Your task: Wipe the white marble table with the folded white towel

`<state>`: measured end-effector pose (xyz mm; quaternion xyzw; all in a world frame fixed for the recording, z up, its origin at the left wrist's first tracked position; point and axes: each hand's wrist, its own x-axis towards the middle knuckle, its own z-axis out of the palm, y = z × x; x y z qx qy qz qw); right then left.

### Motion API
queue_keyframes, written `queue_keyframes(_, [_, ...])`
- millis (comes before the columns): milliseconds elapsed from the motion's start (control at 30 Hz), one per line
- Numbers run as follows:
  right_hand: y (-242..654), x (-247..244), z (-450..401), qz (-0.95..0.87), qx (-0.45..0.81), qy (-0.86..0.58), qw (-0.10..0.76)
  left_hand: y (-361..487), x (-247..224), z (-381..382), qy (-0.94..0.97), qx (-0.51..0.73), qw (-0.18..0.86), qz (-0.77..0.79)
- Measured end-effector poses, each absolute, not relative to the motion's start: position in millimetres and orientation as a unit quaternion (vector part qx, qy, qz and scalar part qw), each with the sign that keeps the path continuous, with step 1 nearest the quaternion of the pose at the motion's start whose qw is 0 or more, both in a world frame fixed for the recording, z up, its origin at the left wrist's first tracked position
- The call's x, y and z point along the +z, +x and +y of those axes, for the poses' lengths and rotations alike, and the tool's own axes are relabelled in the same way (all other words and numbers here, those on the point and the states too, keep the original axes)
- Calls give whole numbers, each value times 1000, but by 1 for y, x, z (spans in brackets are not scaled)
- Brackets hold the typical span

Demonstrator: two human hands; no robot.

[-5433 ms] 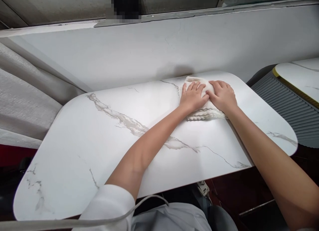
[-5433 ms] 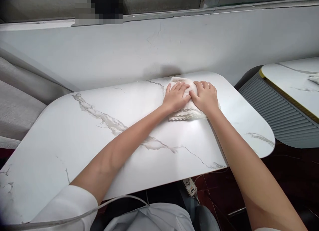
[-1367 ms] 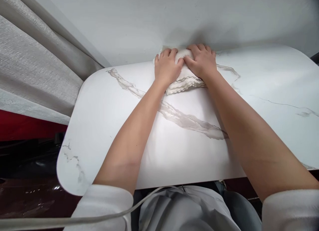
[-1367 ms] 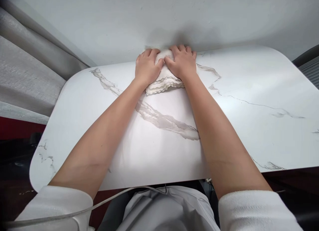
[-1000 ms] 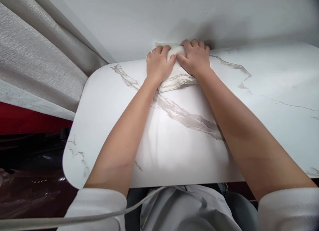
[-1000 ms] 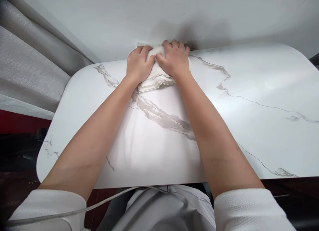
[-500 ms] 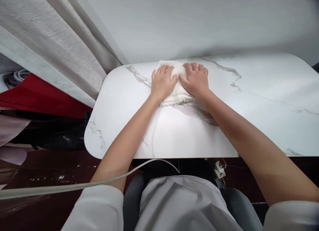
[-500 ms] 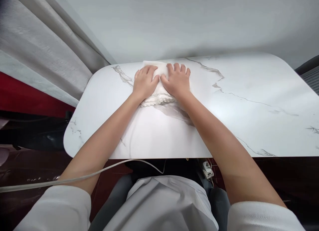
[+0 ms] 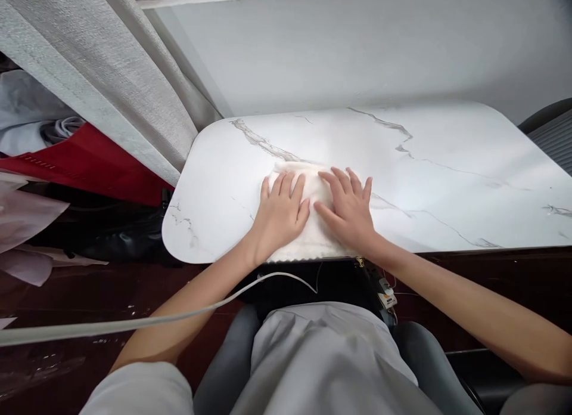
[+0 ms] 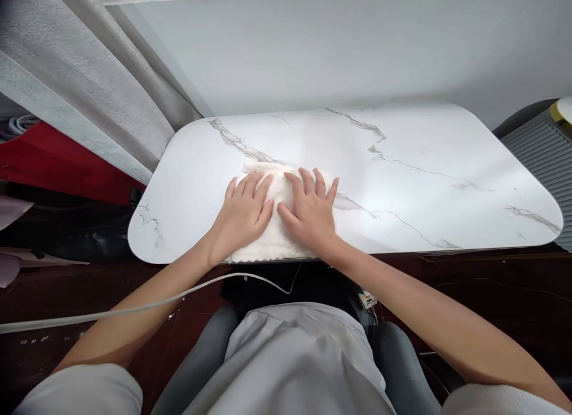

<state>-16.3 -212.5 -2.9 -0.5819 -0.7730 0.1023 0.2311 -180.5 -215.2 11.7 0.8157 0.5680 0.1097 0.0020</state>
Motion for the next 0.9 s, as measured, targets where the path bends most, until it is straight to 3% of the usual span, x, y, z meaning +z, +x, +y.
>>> queue_keyframes(200, [-34,5,-262,-795,145,-554,201,-208,11,-257,810,141,9,569])
queue_keyframes(400, [-60,14,-254,-809,215,-525,151,-232,10,-261,768,163,9,619])
queue_keyframes(667, [-91,8,-204,-857,124,-489,104,-253,15,-214,751,99,4,653])
queue_keyframes(900, [-119,-1,-117,-832,105,-528,134,-251,19,-136,705,54,22,707])
